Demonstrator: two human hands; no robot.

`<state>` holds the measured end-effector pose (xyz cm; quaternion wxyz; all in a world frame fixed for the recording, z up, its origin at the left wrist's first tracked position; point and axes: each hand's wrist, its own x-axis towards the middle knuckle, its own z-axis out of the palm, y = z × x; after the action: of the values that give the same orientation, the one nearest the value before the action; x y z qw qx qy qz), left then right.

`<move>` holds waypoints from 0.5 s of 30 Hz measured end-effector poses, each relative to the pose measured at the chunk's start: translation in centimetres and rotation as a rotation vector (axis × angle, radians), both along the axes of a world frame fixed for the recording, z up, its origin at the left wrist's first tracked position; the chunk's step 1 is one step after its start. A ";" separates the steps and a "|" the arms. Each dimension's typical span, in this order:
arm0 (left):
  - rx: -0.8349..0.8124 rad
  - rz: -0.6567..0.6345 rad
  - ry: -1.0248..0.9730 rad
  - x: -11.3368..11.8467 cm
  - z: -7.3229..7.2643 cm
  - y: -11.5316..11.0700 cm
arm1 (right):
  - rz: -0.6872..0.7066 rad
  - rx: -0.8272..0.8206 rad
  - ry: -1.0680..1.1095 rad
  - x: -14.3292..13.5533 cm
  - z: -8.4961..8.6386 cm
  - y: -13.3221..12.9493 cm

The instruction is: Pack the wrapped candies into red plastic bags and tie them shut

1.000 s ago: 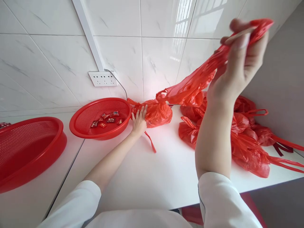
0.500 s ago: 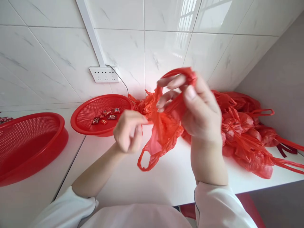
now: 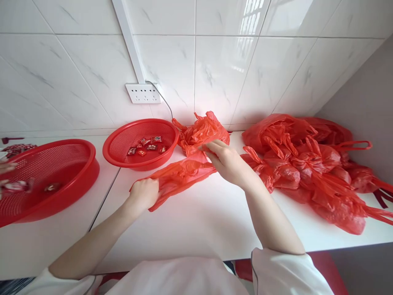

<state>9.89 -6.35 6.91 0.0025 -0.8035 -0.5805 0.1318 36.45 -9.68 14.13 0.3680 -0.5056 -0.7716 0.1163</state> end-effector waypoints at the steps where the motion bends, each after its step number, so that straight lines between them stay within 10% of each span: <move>1: -0.013 -0.005 -0.002 -0.6 -0.1 0.0 | -0.005 -0.047 -0.088 0.1 -0.4 0.3; 7: -0.144 -0.052 -0.048 -1.7 0.2 -0.4 | -0.333 0.474 -0.009 -2.5 -0.5 -1.2; 9: -0.228 -0.085 -0.062 -1.7 0.7 -0.6 | -0.089 0.557 -0.042 -4.4 -0.5 -2.0; 12: -0.302 -0.139 -0.071 -1.8 1.4 -1.3 | 0.465 0.259 -0.363 -7.3 -2.2 -1.5; 15: -0.311 -0.134 -0.105 -2.4 1.5 -2.0 | 0.566 -0.028 -0.614 -9.1 -5.8 0.9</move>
<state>7.45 -8.35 8.44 -0.1434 -0.8370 -0.4975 0.1773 27.38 -8.75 8.30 0.0673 -0.2899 -0.9523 0.0669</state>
